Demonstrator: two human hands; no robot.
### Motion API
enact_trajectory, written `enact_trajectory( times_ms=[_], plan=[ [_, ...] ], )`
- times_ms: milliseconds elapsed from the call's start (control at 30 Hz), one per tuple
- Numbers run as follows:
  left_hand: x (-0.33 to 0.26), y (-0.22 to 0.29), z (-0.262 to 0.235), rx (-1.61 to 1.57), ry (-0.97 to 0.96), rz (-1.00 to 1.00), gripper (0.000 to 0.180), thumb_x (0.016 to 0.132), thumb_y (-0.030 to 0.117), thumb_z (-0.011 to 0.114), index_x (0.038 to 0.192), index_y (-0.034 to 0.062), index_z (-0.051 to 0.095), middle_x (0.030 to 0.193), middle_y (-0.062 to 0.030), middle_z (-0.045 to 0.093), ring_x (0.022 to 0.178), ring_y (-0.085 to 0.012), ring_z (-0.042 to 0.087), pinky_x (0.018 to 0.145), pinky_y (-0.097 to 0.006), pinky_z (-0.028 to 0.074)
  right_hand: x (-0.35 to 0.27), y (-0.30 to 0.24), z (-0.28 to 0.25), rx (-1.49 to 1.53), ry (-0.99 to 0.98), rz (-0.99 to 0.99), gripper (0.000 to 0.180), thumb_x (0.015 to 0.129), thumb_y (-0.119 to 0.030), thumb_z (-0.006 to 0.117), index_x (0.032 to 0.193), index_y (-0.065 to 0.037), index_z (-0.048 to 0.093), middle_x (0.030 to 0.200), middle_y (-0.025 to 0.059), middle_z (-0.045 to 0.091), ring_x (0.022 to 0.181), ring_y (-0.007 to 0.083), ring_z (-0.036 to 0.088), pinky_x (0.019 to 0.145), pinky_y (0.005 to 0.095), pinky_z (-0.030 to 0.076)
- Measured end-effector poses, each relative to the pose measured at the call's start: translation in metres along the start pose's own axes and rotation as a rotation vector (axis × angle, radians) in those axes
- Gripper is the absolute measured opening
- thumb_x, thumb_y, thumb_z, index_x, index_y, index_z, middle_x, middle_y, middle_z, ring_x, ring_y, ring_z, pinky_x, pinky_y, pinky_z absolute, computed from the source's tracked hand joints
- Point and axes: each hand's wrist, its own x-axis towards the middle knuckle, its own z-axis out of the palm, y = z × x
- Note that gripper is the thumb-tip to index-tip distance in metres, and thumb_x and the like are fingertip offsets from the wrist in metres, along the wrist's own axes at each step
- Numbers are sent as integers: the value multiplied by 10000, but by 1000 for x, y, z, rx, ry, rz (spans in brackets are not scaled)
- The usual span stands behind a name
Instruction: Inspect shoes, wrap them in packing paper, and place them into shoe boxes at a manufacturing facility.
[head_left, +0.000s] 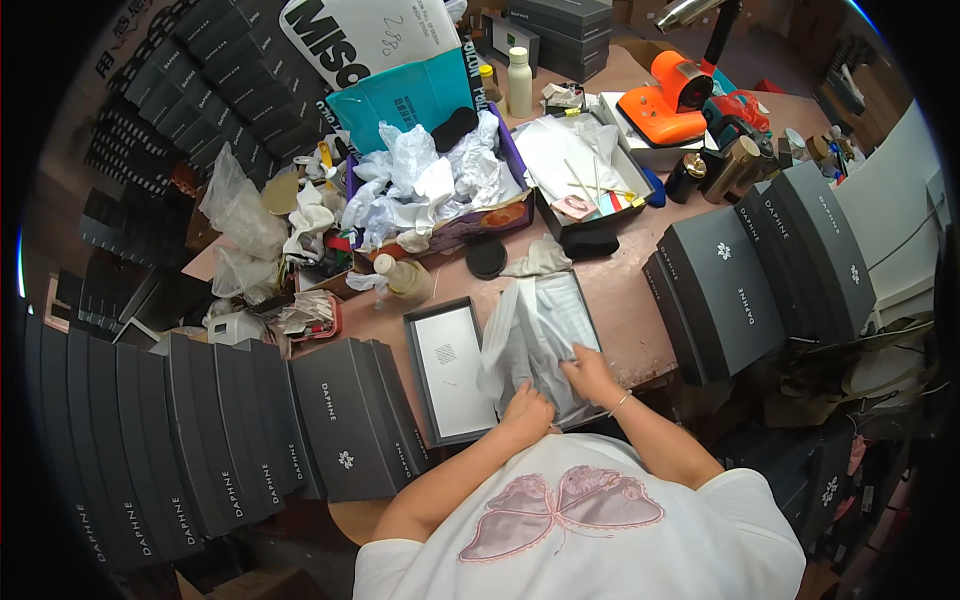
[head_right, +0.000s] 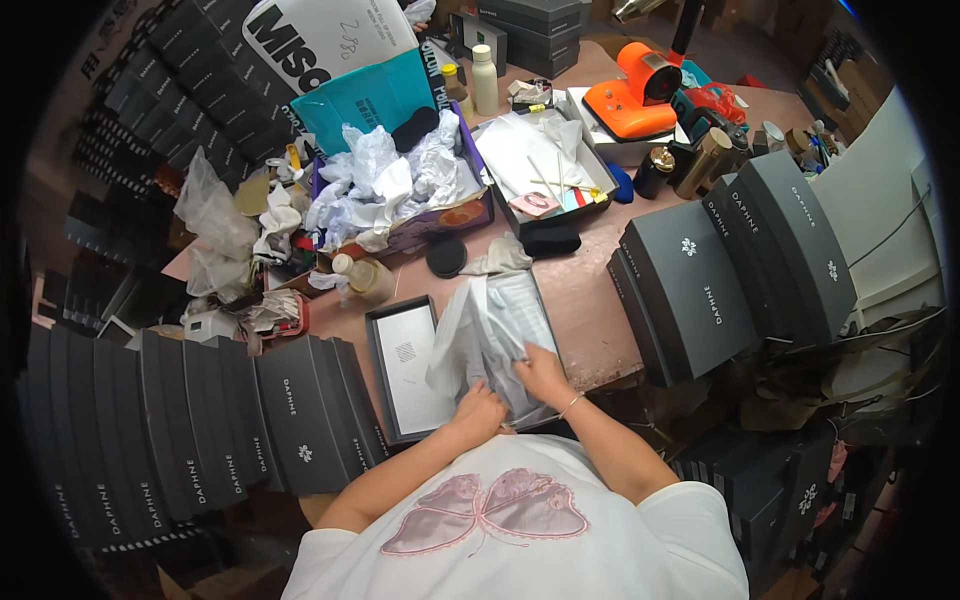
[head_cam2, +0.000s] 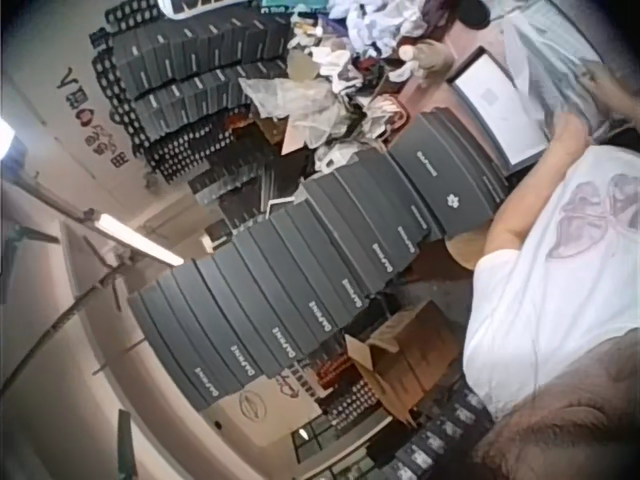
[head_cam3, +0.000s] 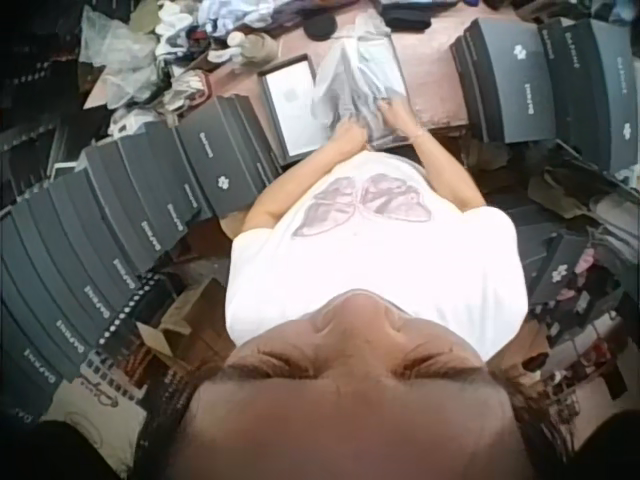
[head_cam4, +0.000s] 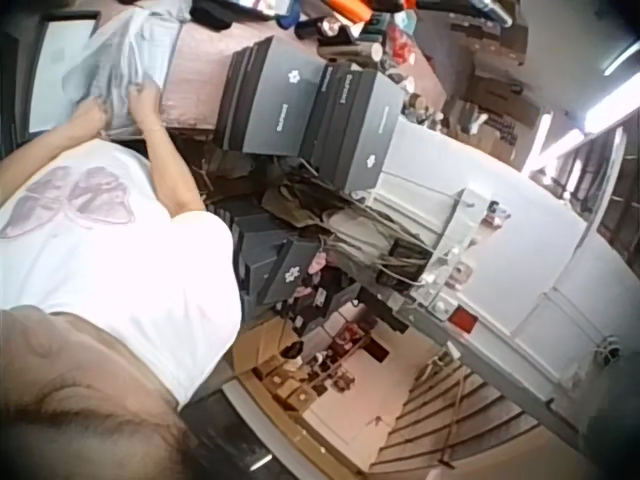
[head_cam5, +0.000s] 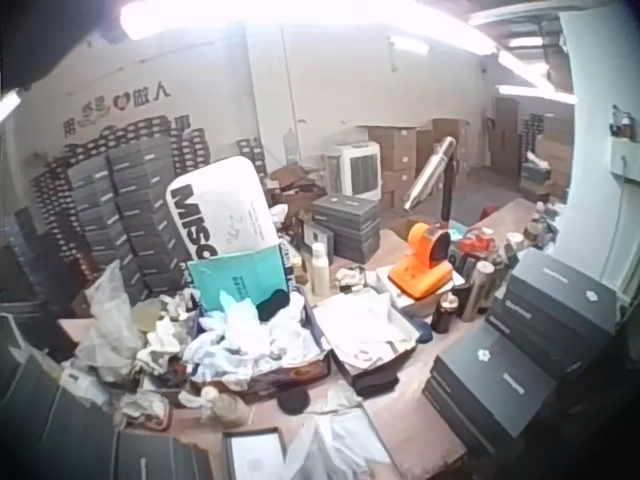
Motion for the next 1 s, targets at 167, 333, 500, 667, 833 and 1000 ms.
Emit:
enact_trajectory(
  times_ms=[167,333,500,667,833,1000],
  plan=[
    [16,-7,-5,-179,-97,3,511,676,475,741,892,16,680,900,-161,671,947,-303,629,1008,-474,364,24,-27,-59,735,-170,111,311,850,-95,528,1124,30,603,991,24,652,870,92,576,783,259,482],
    [23,-41,-17,-799,113,-65,688,736,385,741,1237,-42,541,1191,-255,576,1046,-342,599,945,-388,452,44,-60,-95,874,-208,63,339,852,-66,505,1169,29,579,1081,29,634,940,86,575,840,241,469],
    [5,-43,-22,-1441,760,-518,637,834,415,687,1281,-1,506,1184,-156,593,1108,-247,563,943,-361,446,45,-111,-137,737,-117,-116,333,831,-46,516,1149,44,562,1083,62,644,941,129,600,837,253,477],
    [-10,-20,-91,-2320,1034,-355,669,843,452,674,1324,45,451,1222,-100,569,1149,-237,535,999,-399,407,4,-136,-105,-480,-160,-659,189,754,-109,596,926,-43,556,878,140,606,854,320,592,733,421,464],
    [-17,-12,-100,-2483,1130,-573,500,854,302,562,1266,29,481,1256,-125,556,1147,-291,535,1018,-449,397,-19,-119,-79,-584,93,-777,435,806,-136,563,1238,-87,554,1069,38,613,1083,225,560,1002,466,348],
    [-11,-27,-42,-2474,1087,-631,580,879,510,452,1266,81,505,1249,-118,564,1147,-297,533,999,-470,412,-52,-151,-10,-376,108,-939,408,811,-158,552,1206,-63,574,1250,74,559,1277,226,444,1140,508,181]
  ],
)
